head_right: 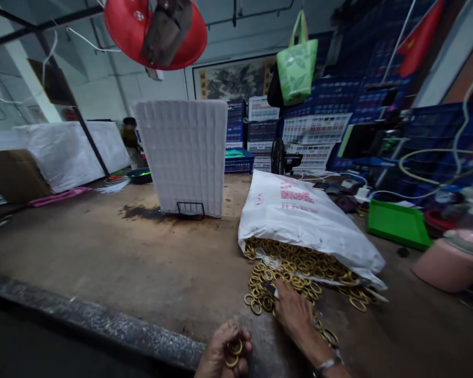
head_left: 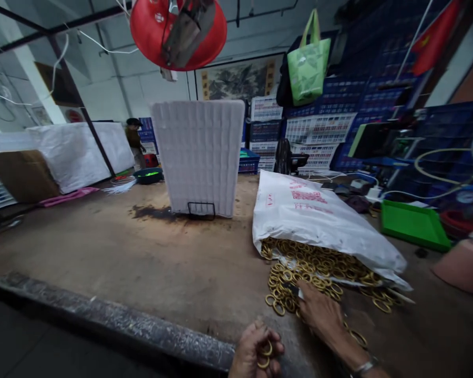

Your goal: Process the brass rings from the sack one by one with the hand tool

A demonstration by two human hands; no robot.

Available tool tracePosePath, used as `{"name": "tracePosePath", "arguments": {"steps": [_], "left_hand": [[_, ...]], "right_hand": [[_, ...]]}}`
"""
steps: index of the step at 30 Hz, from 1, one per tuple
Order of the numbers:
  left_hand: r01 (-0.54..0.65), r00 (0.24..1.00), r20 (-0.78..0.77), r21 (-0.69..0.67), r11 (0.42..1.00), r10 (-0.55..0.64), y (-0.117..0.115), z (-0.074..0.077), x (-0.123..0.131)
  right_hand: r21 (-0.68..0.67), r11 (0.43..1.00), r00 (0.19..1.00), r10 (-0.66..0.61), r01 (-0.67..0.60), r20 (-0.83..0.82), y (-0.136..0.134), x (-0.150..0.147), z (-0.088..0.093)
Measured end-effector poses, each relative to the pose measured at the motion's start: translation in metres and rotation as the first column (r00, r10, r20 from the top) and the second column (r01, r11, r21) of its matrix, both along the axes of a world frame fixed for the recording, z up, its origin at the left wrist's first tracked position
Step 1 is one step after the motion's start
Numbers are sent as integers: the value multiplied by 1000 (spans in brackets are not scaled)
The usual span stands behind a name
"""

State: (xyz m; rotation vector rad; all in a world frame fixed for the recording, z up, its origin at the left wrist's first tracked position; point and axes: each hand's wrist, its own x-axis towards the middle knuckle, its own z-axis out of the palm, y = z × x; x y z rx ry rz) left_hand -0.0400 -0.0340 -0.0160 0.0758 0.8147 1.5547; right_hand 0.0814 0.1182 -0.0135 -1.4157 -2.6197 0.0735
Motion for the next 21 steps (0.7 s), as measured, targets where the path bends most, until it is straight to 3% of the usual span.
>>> {"name": "tracePosePath", "arguments": {"steps": [3,8,12,16,21], "left_hand": [[-26,997,-77,-9,1000,25,9,-5,3],[-95,908,-415,-68,993,58,25,1,8],[-53,845,-529,54,997,73,27,4,8],[-113,803,-572,131,985,168,26,-1,9],[-131,746,-652,61,990,139,25,-6,12]], "right_hand": [[21,999,996,36,-34,-77,-6,1,4],[-72,969,941,209,-235,-267,-29,-3,12],[-216,918,899,240,-333,-365,-46,-7,11],[-337,882,858,129,-328,-498,-49,-6,2],[-587,753,790,-154,-295,-594,-44,-5,-5]]}}
